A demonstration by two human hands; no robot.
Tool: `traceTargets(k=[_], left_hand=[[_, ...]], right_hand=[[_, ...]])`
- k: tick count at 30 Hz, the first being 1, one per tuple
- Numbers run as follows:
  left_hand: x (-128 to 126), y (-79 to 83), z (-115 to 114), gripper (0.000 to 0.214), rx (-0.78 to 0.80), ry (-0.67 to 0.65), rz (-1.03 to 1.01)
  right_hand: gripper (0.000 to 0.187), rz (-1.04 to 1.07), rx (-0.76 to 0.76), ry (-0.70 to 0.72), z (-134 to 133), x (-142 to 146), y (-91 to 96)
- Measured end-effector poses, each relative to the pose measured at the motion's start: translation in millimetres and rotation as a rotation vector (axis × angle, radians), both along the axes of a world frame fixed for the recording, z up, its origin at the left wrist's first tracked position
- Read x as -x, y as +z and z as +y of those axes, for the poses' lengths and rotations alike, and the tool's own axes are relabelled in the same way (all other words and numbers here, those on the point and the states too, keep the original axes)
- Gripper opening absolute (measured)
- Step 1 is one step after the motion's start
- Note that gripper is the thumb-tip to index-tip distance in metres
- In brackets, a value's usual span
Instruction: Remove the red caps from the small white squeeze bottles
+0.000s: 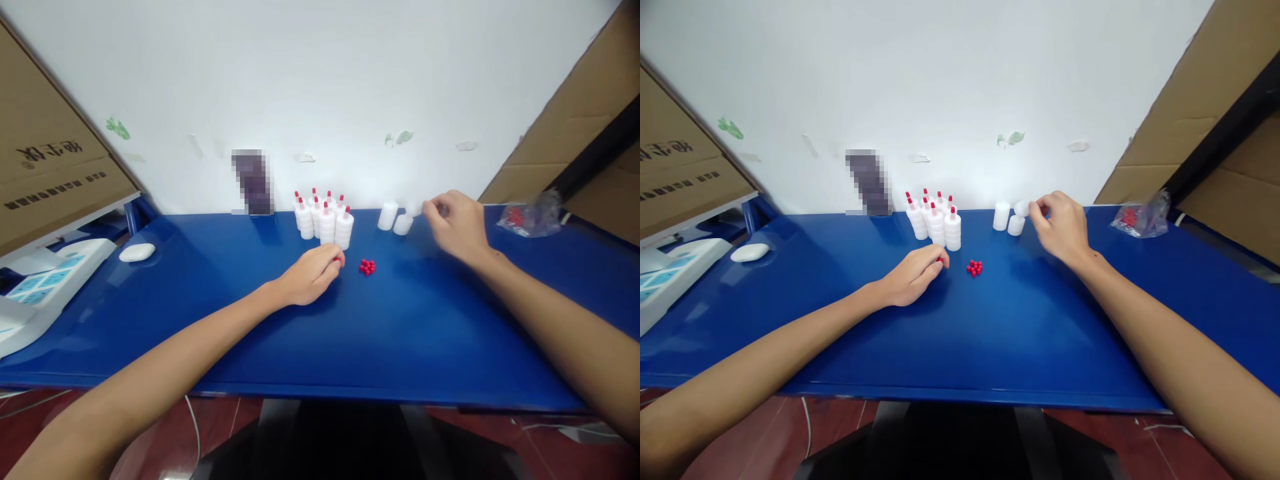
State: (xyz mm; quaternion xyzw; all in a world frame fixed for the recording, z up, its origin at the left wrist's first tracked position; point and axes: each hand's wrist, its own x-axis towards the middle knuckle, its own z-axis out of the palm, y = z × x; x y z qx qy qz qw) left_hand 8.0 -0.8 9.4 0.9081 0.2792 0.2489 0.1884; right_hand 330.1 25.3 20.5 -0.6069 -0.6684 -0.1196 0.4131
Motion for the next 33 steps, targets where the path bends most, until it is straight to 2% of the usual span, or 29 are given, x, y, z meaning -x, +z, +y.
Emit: traceTargets(k=[4, 9, 15, 21, 28, 30, 33], left_hand=[[1.7, -0.4, 1.1, 0.023, 0.006, -0.036, 0.025], [3.4, 0.2, 0.8, 0.024, -0.003, -0.077, 0.065], [3.4, -1.8, 1.9, 0.029, -0.024, -0.092, 0.138], [2.2, -4.0, 2.6, 0.031, 0.019, -0.078, 0.13], [3.6, -1.9, -0.1, 0.034, -0.034, -0.111, 0.093], [4.5, -2.2, -0.1, 0.031, -0.04, -0.125, 0.073], [4.7, -3.3, 0.2, 0.023, -0.045, -0.111, 0.089]], right_hand=[[0.03, -0.038, 0.063, -0.058, 7.6, -6.6, -5.0], [0.033, -0.072, 0.156, -0.093, 9.8, -2.9, -0.1], [0.029, -0.106, 0.16, -0.011, 12.4, -3.3, -3.5], [0.026, -0.045, 0.142, 0.035, 10.9, -2.0, -8.4], [0.016, 0.104, 0.037, 0.199, -20.5, 42.3, -3.1], [0.016, 0.111, 0.004, 0.309, -34.7, 57.5, -1.0], [0.014, -0.01, 0.039, 0.498, -53.9, 78.0, -0.8]])
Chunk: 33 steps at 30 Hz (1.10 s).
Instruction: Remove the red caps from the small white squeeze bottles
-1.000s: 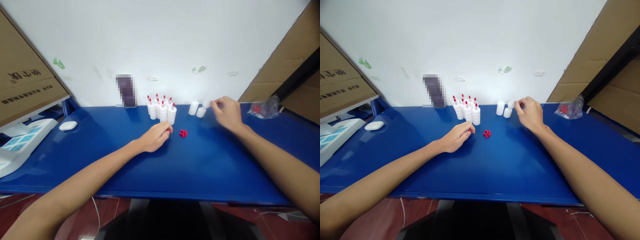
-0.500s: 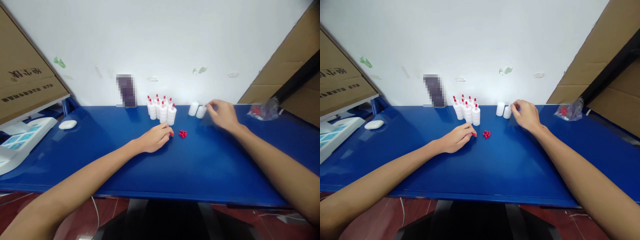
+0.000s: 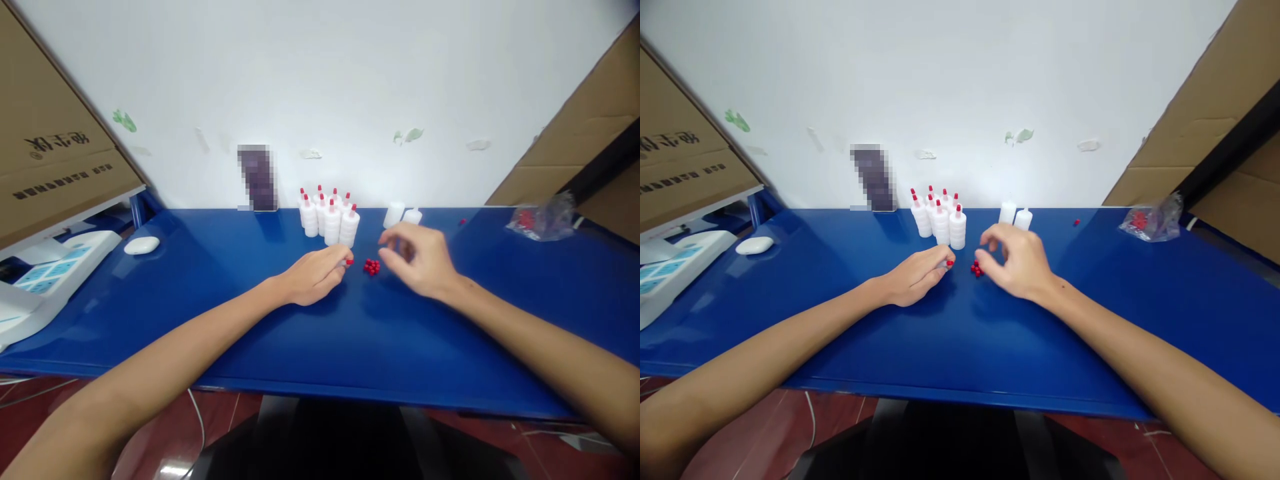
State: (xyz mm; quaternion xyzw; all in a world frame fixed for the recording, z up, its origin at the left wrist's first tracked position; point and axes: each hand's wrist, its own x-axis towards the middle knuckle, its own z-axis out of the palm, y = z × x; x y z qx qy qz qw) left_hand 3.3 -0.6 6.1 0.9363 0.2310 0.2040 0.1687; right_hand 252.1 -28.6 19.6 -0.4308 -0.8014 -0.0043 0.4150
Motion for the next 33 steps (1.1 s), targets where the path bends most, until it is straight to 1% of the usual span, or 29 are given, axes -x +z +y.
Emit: traceTargets(k=[2, 4, 10, 14, 17, 19, 21, 23, 25, 27, 29, 33], left_hand=[[-0.8, -0.3, -0.3, 0.021, -0.014, 0.008, 0.0], [-1.7, -0.3, -0.9, 0.022, -0.03, 0.003, -0.017], [-3.3, 0.0, -2.3, 0.015, -0.048, -0.019, -0.092], [-4.7, 0.3, -2.9, 0.021, -0.031, -0.025, -0.093], [-4.4, 0.0, -2.3, 0.017, -0.032, -0.045, -0.08], [-3.2, -0.7, -0.7, 0.013, -0.052, -0.046, -0.114], [-1.6, -1.5, 1.7, 0.019, -0.073, -0.024, -0.159], [-0.5, -2.1, 3.8, 0.021, -0.077, 0.003, -0.173], [-0.2, -2.4, 5.1, 0.02, -0.072, 0.008, -0.151], [-0.4, -2.4, 5.4, 0.021, -0.07, -0.005, -0.12], [-0.8, -2.2, 5.1, 0.023, -0.075, -0.018, -0.094], [-1.7, -1.4, 4.4, 0.026, -0.083, -0.009, -0.067]], right_hand=[[0.015, -0.161, -0.005, 0.082, -9.0, 11.0, -1.7], [0.017, -0.26, 0.019, 0.12, -13.9, 18.2, -3.9], [0.027, -0.396, 0.052, 0.227, -11.7, 19.5, -5.4], [0.028, -0.451, 0.042, 0.22, -8.9, 21.7, -4.8], [0.034, -0.502, 0.013, 0.209, -8.4, 24.2, -4.6], [0.037, -0.502, 0.016, 0.215, -7.5, 22.2, -3.6], [0.037, -0.466, 0.051, 0.213, -4.7, 15.6, -1.7], [0.035, -0.412, 0.109, 0.167, 0.5, 5.4, 0.4], [0.032, -0.38, 0.175, 0.068, 7.7, -6.1, 1.3], [0.029, -0.401, 0.23, -0.033, 15.6, -15.9, 0.0], [0.03, -0.453, 0.277, -0.107, 22.5, -22.5, -3.3], [0.039, -0.517, 0.366, -0.156, 30.4, -27.0, -10.6]])
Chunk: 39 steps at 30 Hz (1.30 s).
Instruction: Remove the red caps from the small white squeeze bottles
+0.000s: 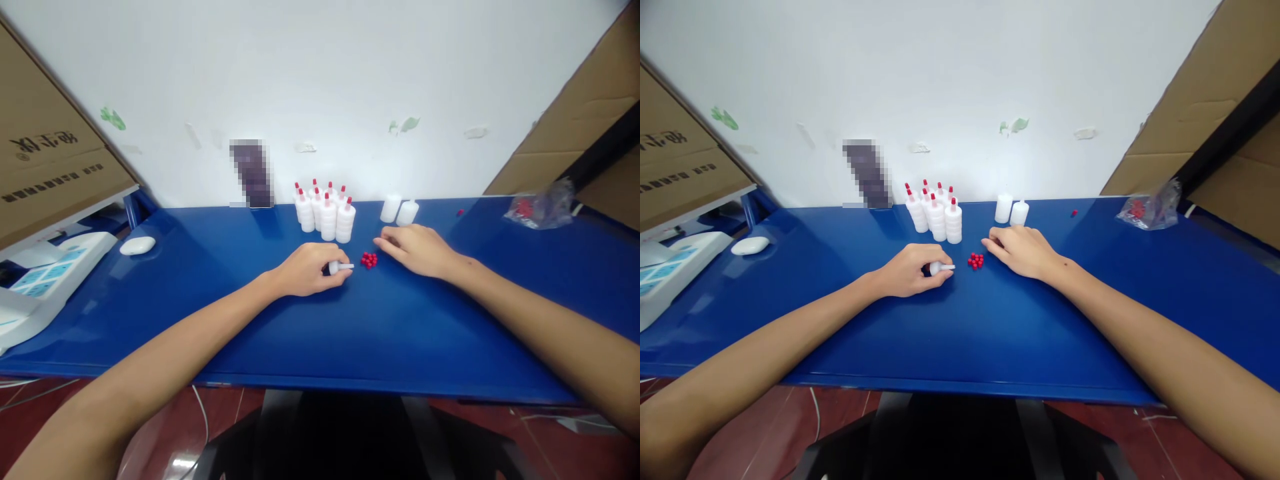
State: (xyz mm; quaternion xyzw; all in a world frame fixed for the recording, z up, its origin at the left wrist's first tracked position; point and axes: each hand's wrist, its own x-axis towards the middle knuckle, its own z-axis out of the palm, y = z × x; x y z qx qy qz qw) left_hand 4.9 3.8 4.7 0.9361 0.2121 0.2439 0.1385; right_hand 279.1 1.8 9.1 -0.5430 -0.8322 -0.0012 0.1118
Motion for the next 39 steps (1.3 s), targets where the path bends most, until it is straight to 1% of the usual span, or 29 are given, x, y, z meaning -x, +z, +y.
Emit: traceTargets(k=[4, 7, 14, 18, 24, 31, 34, 36, 39], left_hand=[[-0.7, 1.1, -0.2, 0.028, -0.005, 0.01, 0.02], [-0.8, 1.5, 0.0, 0.029, -0.006, 0.013, 0.031], [-0.8, 0.6, 1.5, 0.03, -0.002, 0.019, 0.058], [-0.6, 0.6, 1.6, 0.031, 0.002, 0.025, 0.066], [-0.3, -0.2, 2.4, 0.03, 0.01, 0.018, 0.064], [-1.4, 1.6, 3.0, 0.03, 0.024, 0.03, 0.09], [0.2, 2.6, 3.2, 0.026, 0.029, 0.019, 0.105], [2.0, 2.8, 3.3, 0.026, 0.041, 0.019, 0.113], [4.2, 2.4, 3.0, 0.023, 0.037, 0.016, 0.099]], right_hand=[[0.04, -0.024, -0.001, -0.026, 0.8, 1.8, -1.9], [0.035, -0.029, 0.008, -0.027, -0.6, 3.8, -0.2], [0.011, 0.051, 0.076, 0.132, -3.1, 0.5, 7.1], [0.015, 0.064, 0.094, 0.156, -1.8, -2.4, 7.2], [0.01, 0.104, 0.097, 0.142, -1.4, -0.6, 4.5], [0.01, 0.123, 0.14, 0.199, -3.7, 0.8, 6.4], [0.015, 0.174, 0.092, 0.148, -4.0, -1.1, 9.5], [0.018, 0.249, 0.002, 0.115, -5.2, -1.2, 12.2], [0.01, 0.316, -0.151, 0.117, -11.9, 5.3, 15.3]])
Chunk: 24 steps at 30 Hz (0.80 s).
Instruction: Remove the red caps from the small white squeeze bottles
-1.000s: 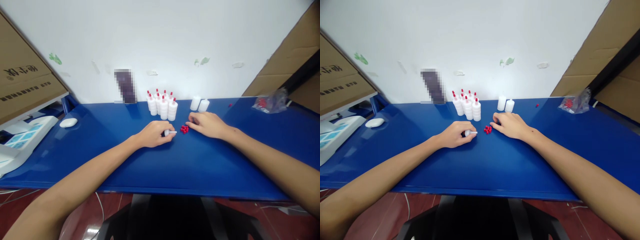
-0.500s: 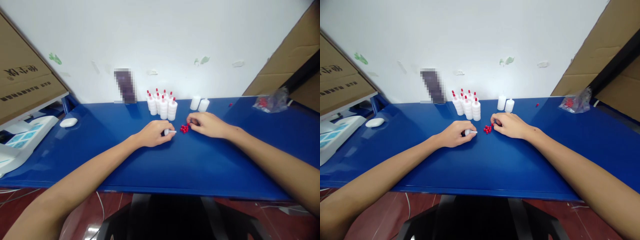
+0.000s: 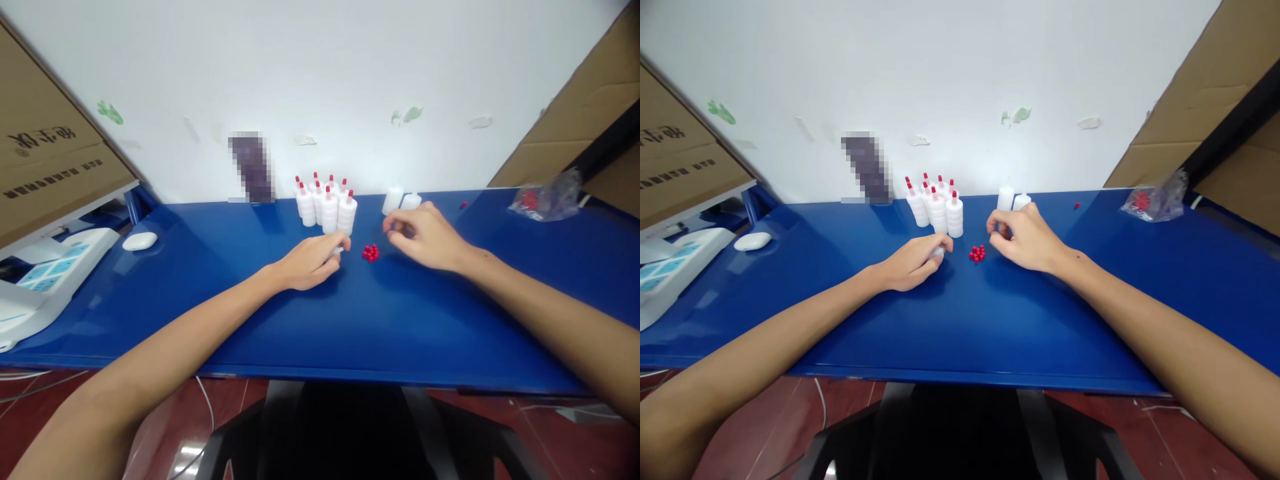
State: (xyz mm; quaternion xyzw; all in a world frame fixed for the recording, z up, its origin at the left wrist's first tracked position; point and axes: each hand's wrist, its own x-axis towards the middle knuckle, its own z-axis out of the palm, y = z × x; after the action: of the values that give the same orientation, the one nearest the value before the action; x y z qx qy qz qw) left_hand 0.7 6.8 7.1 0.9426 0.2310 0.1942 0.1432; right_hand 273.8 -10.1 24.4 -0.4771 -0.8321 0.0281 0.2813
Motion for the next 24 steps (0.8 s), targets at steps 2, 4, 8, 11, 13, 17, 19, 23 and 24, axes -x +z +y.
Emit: traceTargets(k=[2, 4, 8, 11, 13, 17, 19, 23, 24], left_hand=[[0.5, -0.5, -0.4, 0.021, -0.029, -0.025, -0.029], [-0.1, -1.2, -0.8, 0.025, -0.058, -0.044, -0.072], [-2.8, -3.7, -1.1, 0.033, -0.129, -0.025, -0.143], [-4.8, -7.2, 0.1, 0.035, -0.235, -0.012, -0.152], [-6.1, -9.9, 1.6, 0.039, -0.324, 0.016, -0.177], [-8.1, -14.3, 4.3, 0.048, -0.446, 0.087, -0.236], [-9.0, -15.3, 4.0, 0.048, -0.475, 0.093, -0.263], [-11.4, -15.5, 0.4, 0.041, -0.522, 0.118, -0.298], [-12.2, -15.4, -0.7, 0.04, -0.536, 0.135, -0.292]], right_hand=[[0.009, 0.012, -0.056, 0.04, -8.1, 9.2, 0.5], [0.01, 0.018, -0.071, 0.127, -17.7, 20.2, -0.1], [0.012, 0.077, -0.135, 0.21, -32.3, 36.6, -2.3], [0.014, 0.138, -0.197, 0.231, -35.6, 40.5, -3.7], [0.015, 0.128, -0.2, 0.251, -35.6, 40.5, -4.3], [0.007, 0.117, -0.12, 0.233, -35.2, 39.5, -5.3], [0.009, 0.127, -0.085, 0.233, -35.5, 39.7, -5.6], [0.011, 0.128, -0.076, 0.269, -36.1, 41.5, -6.8], [0.01, 0.131, -0.075, 0.279, -36.2, 42.1, -7.3]])
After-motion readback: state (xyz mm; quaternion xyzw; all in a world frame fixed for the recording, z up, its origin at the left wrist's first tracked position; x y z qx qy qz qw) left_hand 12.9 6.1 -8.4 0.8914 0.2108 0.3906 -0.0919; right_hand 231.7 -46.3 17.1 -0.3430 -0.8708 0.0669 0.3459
